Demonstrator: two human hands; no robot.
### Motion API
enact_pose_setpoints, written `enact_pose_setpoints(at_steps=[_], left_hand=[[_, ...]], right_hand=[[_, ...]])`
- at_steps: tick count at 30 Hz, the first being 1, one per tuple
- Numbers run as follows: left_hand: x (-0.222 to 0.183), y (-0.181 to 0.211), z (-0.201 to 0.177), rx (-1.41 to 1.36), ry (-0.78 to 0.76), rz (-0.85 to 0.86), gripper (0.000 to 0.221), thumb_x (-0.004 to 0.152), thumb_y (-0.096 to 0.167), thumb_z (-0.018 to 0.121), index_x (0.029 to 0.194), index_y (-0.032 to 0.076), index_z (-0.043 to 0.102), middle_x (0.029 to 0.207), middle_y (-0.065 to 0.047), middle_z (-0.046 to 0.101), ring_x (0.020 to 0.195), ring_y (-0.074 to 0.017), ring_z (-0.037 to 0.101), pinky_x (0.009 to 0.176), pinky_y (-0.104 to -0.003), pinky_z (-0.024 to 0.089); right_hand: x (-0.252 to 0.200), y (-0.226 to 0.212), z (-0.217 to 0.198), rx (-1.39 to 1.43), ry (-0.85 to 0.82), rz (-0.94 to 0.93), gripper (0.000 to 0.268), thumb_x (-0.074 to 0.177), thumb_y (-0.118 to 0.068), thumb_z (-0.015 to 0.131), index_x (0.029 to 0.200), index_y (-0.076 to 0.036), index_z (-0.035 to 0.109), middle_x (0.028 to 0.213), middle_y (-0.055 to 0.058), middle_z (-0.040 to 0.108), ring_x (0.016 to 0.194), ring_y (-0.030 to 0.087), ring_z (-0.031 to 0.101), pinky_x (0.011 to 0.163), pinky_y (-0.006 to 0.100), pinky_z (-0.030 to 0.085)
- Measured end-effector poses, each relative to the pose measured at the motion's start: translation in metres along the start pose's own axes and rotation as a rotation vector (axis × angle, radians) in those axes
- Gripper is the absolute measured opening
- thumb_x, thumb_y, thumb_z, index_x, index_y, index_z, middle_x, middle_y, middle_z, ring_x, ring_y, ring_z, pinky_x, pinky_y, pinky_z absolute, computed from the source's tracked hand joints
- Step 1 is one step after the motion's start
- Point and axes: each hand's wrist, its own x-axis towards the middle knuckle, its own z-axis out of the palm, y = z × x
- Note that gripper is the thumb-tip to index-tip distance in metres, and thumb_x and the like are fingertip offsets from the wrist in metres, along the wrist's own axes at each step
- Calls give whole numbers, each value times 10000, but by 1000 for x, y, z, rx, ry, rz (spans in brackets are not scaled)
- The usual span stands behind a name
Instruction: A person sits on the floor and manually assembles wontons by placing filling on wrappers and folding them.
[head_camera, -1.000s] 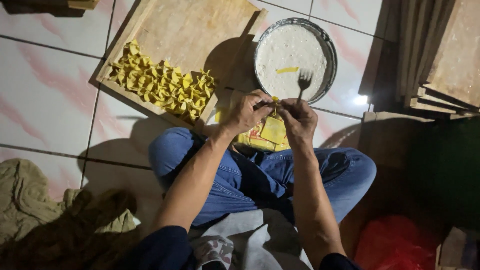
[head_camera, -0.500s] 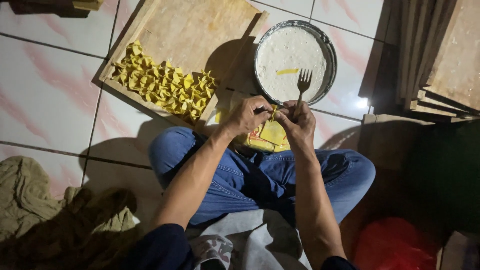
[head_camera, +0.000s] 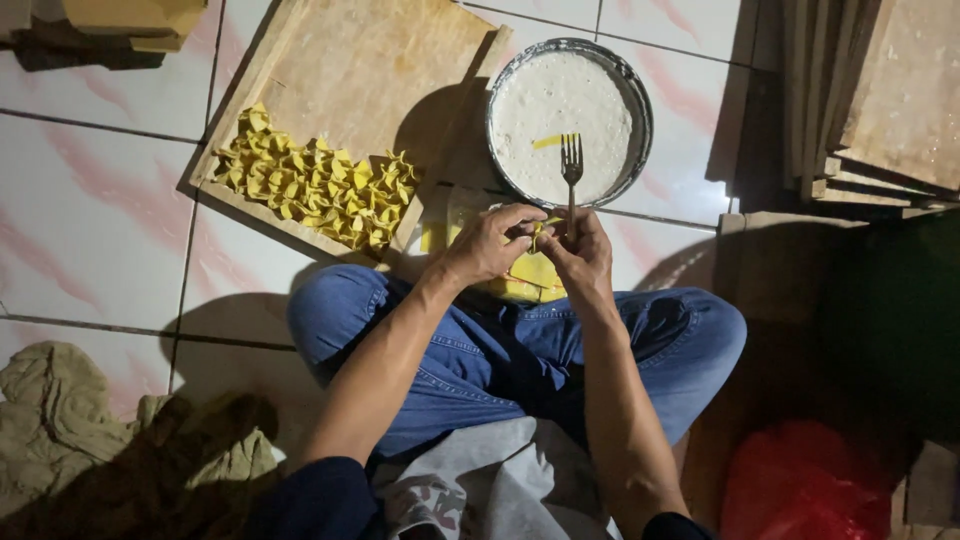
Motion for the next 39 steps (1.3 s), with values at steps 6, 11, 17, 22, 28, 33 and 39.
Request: enact_pose_setpoints(at_steps=[6, 11, 17, 22, 28, 33, 39], left_hand=[[-5, -25, 10, 175, 20, 183, 489, 818, 0, 722, 1259, 210, 712, 1099, -109, 714, 1062, -338, 691, 952, -485, 553], [-4, -29, 19, 150, 32, 216, 528, 827, -24, 697, 1293, 223, 705, 1180, -94, 696, 1125, -336, 664, 1015, -507, 499], [-3, -43, 13, 183, 108, 208, 468, 815, -9, 675, 1202, 244, 744, 987, -67, 697, 993, -302, 690, 916, -422, 544], [25, -54, -46, 236, 249, 212, 299, 833, -9, 715, 1041, 187, 803, 933, -76, 700, 892, -255, 690, 872, -361, 553], [54, -51, -159, 605, 444, -92, 116, 954, 27, 658, 886, 79, 736, 1066, -179, 694, 880, -248, 692, 723, -293, 620], [53, -209, -194, 946, 255, -273, 166, 869, -47, 693, 739, 52, 718, 834, -156, 671, 716, -247, 671, 531, -308, 524], [45, -219, -189, 812, 226, -675, 175, 945, 127, 610, 1046, 191, 738, 1148, -86, 611, 1104, -376, 667, 919, -546, 574]], right_hand=[[-6, -23, 7, 20, -39, -17, 441, 847, -40, 852, 1216, -4, 613, 845, 144, 709, 648, 149, 663, 505, 206, 457], [-6, -8, 3, 20, -34, -28, 475, 841, -43, 859, 1239, 9, 604, 823, 126, 688, 634, 140, 647, 489, 204, 448], [-9, -22, 5, -21, 48, 0, 442, 834, -50, 856, 1220, -52, 642, 942, 116, 695, 654, 103, 604, 511, 182, 444], [-27, -23, -30, 1, 51, 19, 407, 916, -118, 800, 1277, -68, 618, 985, 88, 682, 731, 88, 642, 554, 166, 452], [-54, -2, -79, -122, -37, 98, 342, 928, -171, 761, 1234, -57, 660, 955, 11, 668, 816, 84, 580, 708, 227, 462], [-54, 16, -88, 120, -29, 119, 255, 964, -90, 699, 1200, -66, 605, 882, 48, 620, 541, 49, 421, 447, 181, 328], [-40, 58, -96, 75, 35, 70, 312, 931, -13, 723, 1227, 31, 638, 833, 173, 664, 441, 93, 464, 365, 224, 361]])
